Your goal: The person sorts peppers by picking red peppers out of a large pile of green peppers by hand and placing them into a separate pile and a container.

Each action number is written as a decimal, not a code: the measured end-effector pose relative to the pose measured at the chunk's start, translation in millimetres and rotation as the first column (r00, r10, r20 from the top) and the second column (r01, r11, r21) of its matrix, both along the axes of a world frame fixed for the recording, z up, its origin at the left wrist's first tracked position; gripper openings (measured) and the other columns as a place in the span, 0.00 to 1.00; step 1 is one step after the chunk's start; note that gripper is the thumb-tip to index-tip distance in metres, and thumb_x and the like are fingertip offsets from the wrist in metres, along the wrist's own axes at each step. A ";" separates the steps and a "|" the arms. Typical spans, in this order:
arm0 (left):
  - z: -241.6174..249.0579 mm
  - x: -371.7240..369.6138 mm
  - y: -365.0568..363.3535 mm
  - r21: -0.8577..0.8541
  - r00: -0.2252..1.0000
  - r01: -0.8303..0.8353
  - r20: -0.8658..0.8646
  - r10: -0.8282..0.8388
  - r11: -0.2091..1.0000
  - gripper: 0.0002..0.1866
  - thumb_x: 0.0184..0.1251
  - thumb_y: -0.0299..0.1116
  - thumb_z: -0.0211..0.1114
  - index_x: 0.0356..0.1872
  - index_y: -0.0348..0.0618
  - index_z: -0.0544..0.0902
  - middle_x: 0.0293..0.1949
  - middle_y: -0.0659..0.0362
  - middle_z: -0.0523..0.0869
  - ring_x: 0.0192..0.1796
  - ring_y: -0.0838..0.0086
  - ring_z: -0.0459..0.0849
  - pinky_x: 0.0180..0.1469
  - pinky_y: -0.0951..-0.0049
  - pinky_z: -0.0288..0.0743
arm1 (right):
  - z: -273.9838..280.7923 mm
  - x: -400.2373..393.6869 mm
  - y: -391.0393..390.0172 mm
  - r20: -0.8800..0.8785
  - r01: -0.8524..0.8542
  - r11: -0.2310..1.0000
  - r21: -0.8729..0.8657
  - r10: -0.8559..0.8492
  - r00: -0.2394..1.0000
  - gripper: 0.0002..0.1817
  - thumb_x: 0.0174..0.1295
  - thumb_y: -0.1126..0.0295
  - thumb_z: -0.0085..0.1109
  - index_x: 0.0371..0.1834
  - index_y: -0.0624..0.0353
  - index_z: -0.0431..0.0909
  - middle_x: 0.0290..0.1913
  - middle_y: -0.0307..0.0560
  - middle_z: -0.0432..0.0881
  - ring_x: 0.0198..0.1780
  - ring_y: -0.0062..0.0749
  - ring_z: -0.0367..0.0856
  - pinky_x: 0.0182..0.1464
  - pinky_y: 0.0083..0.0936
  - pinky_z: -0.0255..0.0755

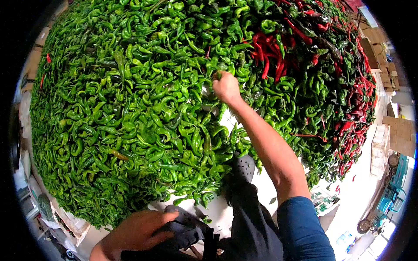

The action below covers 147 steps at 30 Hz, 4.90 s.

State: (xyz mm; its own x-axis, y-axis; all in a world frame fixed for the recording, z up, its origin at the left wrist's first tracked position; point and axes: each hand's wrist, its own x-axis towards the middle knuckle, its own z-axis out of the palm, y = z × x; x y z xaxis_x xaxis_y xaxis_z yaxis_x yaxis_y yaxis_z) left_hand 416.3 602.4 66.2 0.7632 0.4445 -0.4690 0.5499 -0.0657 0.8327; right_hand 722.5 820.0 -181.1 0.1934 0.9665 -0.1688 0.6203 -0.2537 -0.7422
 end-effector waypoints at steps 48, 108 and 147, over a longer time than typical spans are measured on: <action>21.8 -17.5 -5.3 -0.090 0.996 -0.094 -0.016 0.093 0.992 0.28 0.64 0.33 0.68 0.66 0.42 0.74 0.51 0.46 0.83 0.52 0.49 0.81 0.53 0.56 0.75 | 37.2 -1.8 -21.5 -0.958 -0.336 0.929 -0.154 -0.057 0.282 0.24 0.64 0.65 0.67 0.60 0.65 0.76 0.39 0.39 0.83 0.32 0.21 0.76 0.28 0.17 0.67; -120.5 122.9 -0.2 -0.600 0.750 -0.603 -0.202 0.630 0.526 0.22 0.69 0.33 0.63 0.59 0.29 0.76 0.26 0.62 0.78 0.29 0.77 0.78 0.36 0.74 0.76 | 167.9 249.5 -467.1 0.516 0.427 0.848 -0.315 -0.224 0.827 0.33 0.61 0.68 0.67 0.68 0.66 0.66 0.61 0.65 0.76 0.60 0.55 0.78 0.64 0.42 0.71; 20.0 26.8 -44.7 -0.428 0.525 -0.807 -0.204 0.826 0.407 0.12 0.57 0.20 0.60 0.43 0.33 0.82 0.35 0.53 0.88 0.37 0.74 0.84 0.41 0.77 0.76 | 72.3 34.9 -177.8 -0.195 -0.386 0.917 0.105 0.399 0.896 0.12 0.61 0.68 0.60 0.44 0.60 0.83 0.44 0.54 0.86 0.43 0.43 0.87 0.49 0.32 0.80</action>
